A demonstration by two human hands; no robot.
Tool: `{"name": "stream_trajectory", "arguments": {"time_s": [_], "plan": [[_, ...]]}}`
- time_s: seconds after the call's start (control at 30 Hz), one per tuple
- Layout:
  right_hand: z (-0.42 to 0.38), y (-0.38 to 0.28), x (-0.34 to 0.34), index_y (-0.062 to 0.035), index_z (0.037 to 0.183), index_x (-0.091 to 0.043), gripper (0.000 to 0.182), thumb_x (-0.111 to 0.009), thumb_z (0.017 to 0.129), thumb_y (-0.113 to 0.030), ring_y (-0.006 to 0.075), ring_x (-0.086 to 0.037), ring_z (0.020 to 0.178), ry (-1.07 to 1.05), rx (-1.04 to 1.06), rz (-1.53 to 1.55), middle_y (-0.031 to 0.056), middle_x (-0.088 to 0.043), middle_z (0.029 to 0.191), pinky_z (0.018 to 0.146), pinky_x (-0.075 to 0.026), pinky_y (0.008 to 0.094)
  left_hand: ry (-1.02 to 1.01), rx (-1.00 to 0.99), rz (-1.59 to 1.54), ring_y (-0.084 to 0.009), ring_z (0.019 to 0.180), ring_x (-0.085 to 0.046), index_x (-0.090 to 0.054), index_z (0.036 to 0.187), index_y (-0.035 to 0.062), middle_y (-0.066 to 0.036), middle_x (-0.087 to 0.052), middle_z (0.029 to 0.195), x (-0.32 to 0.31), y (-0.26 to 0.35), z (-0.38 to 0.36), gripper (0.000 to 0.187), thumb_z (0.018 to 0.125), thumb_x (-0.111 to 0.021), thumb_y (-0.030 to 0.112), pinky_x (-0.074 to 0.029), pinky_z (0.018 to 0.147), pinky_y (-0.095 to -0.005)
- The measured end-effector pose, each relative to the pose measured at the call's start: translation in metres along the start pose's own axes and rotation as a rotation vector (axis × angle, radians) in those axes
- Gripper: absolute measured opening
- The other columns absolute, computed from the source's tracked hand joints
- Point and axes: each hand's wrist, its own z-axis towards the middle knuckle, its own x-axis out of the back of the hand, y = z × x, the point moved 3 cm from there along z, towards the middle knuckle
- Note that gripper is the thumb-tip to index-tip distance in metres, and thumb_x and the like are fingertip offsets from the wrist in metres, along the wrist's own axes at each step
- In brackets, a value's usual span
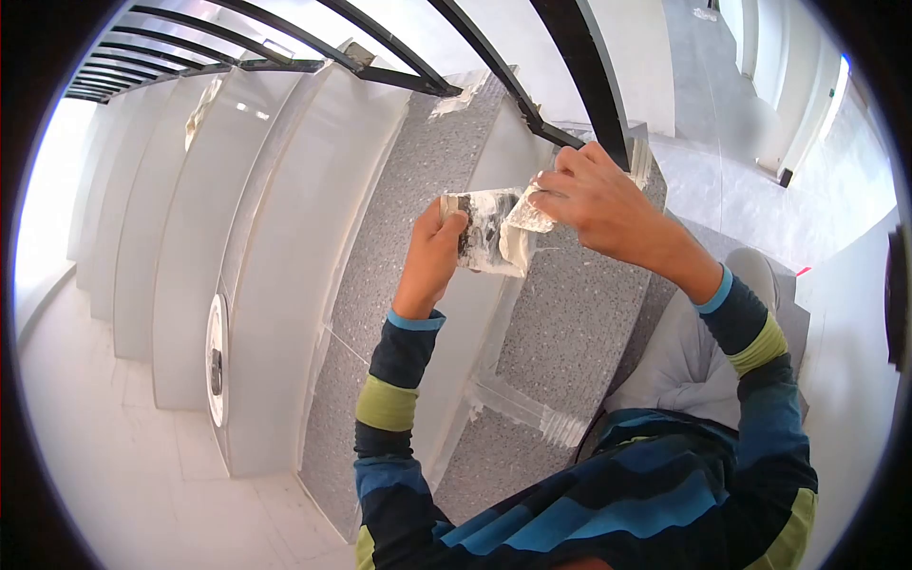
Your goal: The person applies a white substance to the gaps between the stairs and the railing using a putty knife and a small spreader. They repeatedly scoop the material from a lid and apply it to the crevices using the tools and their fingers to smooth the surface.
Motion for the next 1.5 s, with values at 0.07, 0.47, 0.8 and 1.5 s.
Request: {"name": "stream_trajectory", "arguments": {"time_s": [0.07,0.47,0.8,1.5], "plan": [[0.001,0.001,-0.003,-0.0042,0.088,-0.063,0.022,-0.055,0.07,0.003,0.0194,-0.047,0.086,-0.092,-0.004,-0.008,0.0045,-0.06,0.09,0.076,-0.034,0.0308,0.002,0.038,-0.051,-0.0112,0.059,-0.055,-0.052,0.092,-0.0009,-0.004,-0.056,0.076,0.001,-0.004,0.003,0.017,0.085,-0.041,0.009,-0.046,0.047,-0.0255],[-0.033,0.058,-0.084,-0.0004,0.099,-0.058,0.027,-0.049,0.074,0.001,0.0294,-0.048,0.092,0.18,-0.552,0.469,0.0117,-0.054,0.097,0.08,-0.04,0.0394,0.258,0.103,-0.663,-0.0137,0.064,-0.06,-0.053,0.097,0.0049,-0.004,-0.061,0.08,0.09,-0.057,0.068,0.019,0.085,-0.046,0.018,-0.045,0.045,-0.0244],[-0.019,0.098,-0.195,0.002,0.108,-0.052,0.033,-0.048,0.078,-0.01,0.0339,-0.051,0.095,0.27,-0.923,0.12,0.0158,-0.05,0.1,0.08,-0.044,0.0436,0.39,-0.053,-0.596,-0.0178,0.077,-0.062,-0.051,0.104,0.0051,-0.005,-0.062,0.092,0.118,-0.086,0.081,0.024,0.087,-0.042,0.019,-0.047,0.052,-0.0287],[0.022,0.101,-0.206,0.0018,0.098,-0.055,0.025,-0.05,0.074,-0.001,0.0384,-0.058,0.077,0.075,-0.996,0.1,0.0189,-0.048,0.099,0.068,-0.047,0.0464,0.415,-0.045,-0.538,-0.0183,0.075,-0.06,-0.051,0.103,0.0043,-0.006,-0.06,0.093,0.116,-0.087,0.084,0.022,0.087,-0.044,0.019,-0.046,0.052,-0.0315]]}}
